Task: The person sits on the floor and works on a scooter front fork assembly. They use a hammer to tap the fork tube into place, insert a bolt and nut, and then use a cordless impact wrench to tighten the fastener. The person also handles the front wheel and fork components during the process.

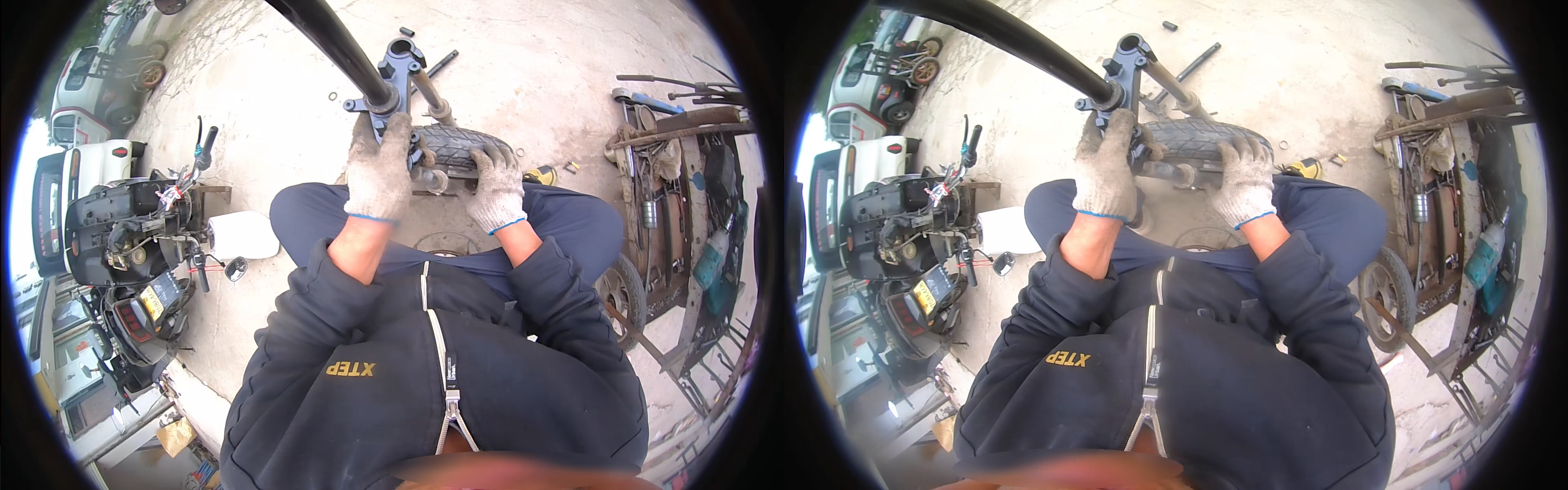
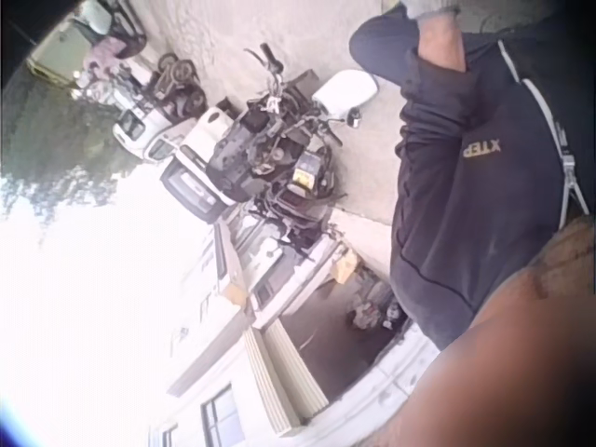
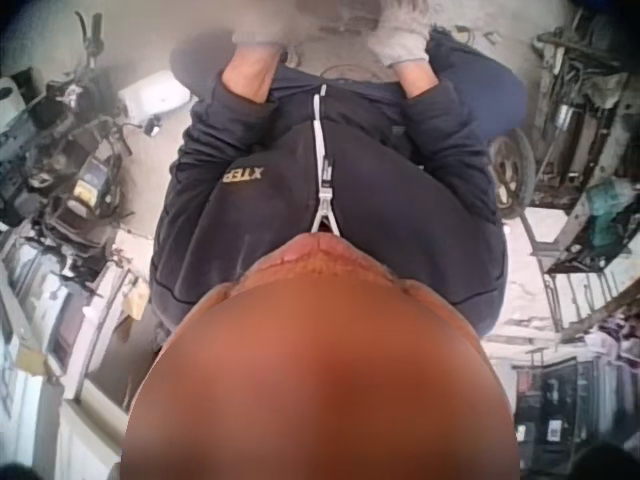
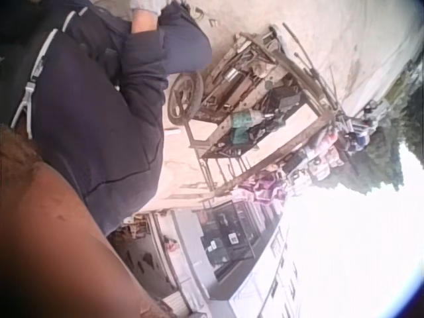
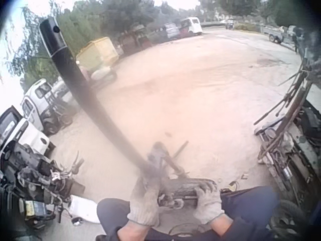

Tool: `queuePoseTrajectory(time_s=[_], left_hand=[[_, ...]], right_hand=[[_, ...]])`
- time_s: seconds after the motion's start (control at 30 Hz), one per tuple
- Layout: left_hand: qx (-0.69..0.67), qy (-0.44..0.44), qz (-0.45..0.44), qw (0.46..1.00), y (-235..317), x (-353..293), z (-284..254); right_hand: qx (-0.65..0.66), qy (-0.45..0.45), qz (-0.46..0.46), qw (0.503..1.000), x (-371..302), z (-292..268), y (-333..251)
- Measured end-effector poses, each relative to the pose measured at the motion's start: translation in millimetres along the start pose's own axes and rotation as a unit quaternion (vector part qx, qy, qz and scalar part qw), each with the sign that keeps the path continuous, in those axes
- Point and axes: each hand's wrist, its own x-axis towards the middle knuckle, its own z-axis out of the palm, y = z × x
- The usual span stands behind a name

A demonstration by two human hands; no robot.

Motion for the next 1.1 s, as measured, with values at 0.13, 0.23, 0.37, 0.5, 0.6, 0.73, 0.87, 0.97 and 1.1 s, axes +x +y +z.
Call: queuePoseTrajectory(time_s=[0.13, 0.23, 0.37, 0.5, 0.6, 0.73, 0.87, 0.97, 1.1], left_hand=[[-0.021, 0.005, 0.003, 1.000, -4, 8, -2], [0.006, 0.000, 0.020, 1.000, -5, 13, -4], [0.005, -0.005, 0.010, 1.000, -4, 17, 0], [-0.006, -0.004, 0.003, 1.000, -6, 18, 4], [0.011, -0.005, 0.009, 1.000, -8, 20, 5], [0.056, -0.003, 0.030, 0.998, -9, 27, 9], [0.074, -0.009, 0.037, 0.997, -16, 30, 13], [0.136, -0.008, 0.073, 0.988, -23, 31, 20], [0.108, -0.031, 0.049, 0.992, -31, 24, 31]], right_hand=[[0.007, -0.100, 0.125, 0.987, -28, 11, 18], [-0.012, -0.180, 0.195, 0.964, -35, 25, 30], [-0.015, -0.288, 0.236, 0.928, -43, 52, 47], [0.246, -0.408, 0.472, 0.742, -46, 90, 57], [0.468, -0.293, 0.610, 0.569, -48, 103, 56], [0.569, -0.244, 0.619, 0.484, -48, 79, 51], [0.663, -0.166, 0.596, 0.421, -66, 28, 32], [0.716, -0.128, 0.557, 0.402, -88, -18, 15], [0.715, -0.070, 0.547, 0.429, -123, -89, -9]])
